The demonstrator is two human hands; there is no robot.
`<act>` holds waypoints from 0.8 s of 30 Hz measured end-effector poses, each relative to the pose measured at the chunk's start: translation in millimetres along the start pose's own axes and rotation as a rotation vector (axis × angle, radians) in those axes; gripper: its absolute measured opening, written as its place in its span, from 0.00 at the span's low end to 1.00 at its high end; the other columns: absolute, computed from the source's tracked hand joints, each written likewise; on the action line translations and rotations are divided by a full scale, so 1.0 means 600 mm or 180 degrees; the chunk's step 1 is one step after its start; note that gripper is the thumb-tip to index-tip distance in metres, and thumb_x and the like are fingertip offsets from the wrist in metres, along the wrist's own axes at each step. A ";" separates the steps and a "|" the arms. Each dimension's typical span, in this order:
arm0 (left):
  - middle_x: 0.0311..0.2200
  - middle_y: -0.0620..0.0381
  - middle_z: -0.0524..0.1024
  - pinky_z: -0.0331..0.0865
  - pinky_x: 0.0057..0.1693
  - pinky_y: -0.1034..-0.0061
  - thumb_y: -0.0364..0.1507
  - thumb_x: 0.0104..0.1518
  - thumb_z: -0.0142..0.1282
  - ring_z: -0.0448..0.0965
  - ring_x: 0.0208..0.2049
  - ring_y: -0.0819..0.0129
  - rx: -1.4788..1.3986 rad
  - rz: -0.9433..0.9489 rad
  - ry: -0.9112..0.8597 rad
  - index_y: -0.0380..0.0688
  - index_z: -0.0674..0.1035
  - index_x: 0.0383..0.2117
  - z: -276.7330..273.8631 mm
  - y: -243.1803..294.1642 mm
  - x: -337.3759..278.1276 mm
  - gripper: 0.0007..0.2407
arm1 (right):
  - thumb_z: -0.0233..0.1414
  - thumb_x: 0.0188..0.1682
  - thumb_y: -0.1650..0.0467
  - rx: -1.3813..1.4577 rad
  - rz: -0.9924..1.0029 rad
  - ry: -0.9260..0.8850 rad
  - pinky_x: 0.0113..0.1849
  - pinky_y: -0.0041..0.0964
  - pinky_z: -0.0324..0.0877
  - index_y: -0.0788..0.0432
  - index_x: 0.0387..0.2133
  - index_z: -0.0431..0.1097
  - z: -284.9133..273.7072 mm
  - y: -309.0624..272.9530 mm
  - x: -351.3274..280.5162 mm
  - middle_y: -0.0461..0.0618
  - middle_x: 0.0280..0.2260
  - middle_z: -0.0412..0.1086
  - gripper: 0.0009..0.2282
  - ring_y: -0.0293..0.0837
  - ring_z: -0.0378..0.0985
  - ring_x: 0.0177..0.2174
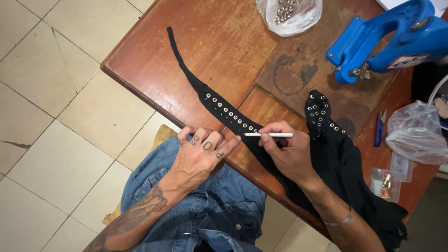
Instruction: Marking a black garment with a white pen for grommet placement
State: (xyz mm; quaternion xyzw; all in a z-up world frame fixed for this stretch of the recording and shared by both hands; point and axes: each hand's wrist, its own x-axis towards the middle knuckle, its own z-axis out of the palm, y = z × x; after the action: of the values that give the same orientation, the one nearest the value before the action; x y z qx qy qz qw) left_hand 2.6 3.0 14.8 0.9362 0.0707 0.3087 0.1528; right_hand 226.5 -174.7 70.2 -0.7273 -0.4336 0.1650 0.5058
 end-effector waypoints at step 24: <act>0.41 0.63 0.64 0.54 0.60 0.45 0.36 0.87 0.40 0.64 0.45 0.60 -0.0063 0.0002 -0.0478 0.66 0.80 0.70 -0.001 -0.008 -0.013 0.16 | 0.61 0.68 0.72 0.0008 -0.0100 0.0507 0.31 0.33 0.78 0.68 0.47 0.81 -0.056 -0.026 -0.014 0.53 0.27 0.82 0.07 0.39 0.81 0.25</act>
State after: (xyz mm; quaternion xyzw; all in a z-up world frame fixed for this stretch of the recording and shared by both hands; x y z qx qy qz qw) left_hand -3.9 5.8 9.3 0.9551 0.0558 0.2384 0.1669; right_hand 237.4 -199.6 96.7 -0.7306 -0.4032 0.0992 0.5421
